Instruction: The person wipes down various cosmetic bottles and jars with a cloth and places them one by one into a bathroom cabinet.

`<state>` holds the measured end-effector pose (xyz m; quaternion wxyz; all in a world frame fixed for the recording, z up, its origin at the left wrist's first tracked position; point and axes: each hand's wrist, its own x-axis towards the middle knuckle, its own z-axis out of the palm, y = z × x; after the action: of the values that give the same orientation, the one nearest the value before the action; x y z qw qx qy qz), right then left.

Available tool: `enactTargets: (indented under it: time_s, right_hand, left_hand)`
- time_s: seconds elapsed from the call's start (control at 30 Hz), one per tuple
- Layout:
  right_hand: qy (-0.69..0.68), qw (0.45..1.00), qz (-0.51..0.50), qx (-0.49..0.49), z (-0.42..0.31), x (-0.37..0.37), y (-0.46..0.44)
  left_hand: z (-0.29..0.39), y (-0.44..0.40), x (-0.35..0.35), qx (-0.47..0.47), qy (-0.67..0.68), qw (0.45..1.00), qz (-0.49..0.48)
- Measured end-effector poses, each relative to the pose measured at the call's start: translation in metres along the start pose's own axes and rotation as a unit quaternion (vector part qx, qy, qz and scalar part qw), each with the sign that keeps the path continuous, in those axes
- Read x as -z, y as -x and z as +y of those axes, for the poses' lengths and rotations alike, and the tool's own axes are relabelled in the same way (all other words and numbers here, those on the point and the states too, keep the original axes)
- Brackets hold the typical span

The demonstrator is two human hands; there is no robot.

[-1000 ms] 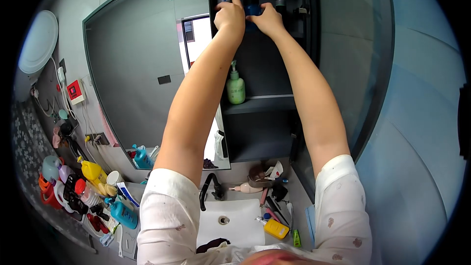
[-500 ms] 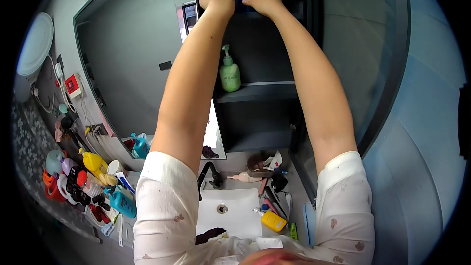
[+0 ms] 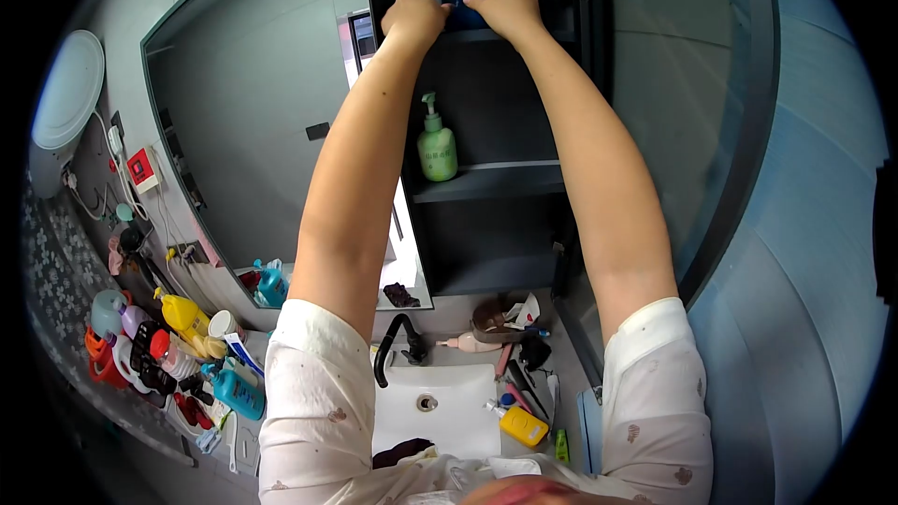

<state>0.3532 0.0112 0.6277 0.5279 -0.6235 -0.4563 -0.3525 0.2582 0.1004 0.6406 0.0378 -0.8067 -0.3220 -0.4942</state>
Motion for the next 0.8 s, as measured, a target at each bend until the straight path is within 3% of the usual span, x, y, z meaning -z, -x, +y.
enactTargets:
  time_s: [0.1,0.37,0.43,0.47,0.53,0.6,0.67,0.8]
  right_hand:
    - [-0.078,0.993,0.089,-0.011,-0.003,0.005,0.008]
    - [-0.251,0.963,0.073,0.069,-0.023,0.048,0.124]
    - [-0.248,0.967,0.018,0.045,-0.013,0.050,0.156]
    - [-0.233,0.972,-0.010,0.026,-0.008,0.049,0.170]
    - [-0.206,0.978,-0.040,-0.007,0.007,0.041,0.184]
    - [-0.178,0.981,-0.069,-0.039,0.020,0.029,0.194]
    - [-0.065,0.992,-0.079,-0.080,0.034,0.015,0.191]
    - [-0.068,0.975,-0.140,-0.158,0.049,-0.010,0.180]
  left_hand:
    - [0.005,0.002,0.006,0.028,0.000,0.999,-0.031]
    - [0.001,0.002,0.006,0.029,0.023,0.999,-0.036]
    - [0.000,0.020,0.012,-0.037,0.063,0.987,0.141]
    - [-0.005,0.033,0.015,-0.035,0.061,0.988,0.138]
    - [-0.018,0.067,0.023,-0.204,0.153,0.917,0.305]
    - [-0.031,0.118,0.031,-0.228,0.198,0.911,0.283]
    - [-0.051,0.161,0.021,-0.206,0.219,0.935,0.187]
    - [-0.089,0.210,-0.022,-0.171,0.227,0.957,0.061]
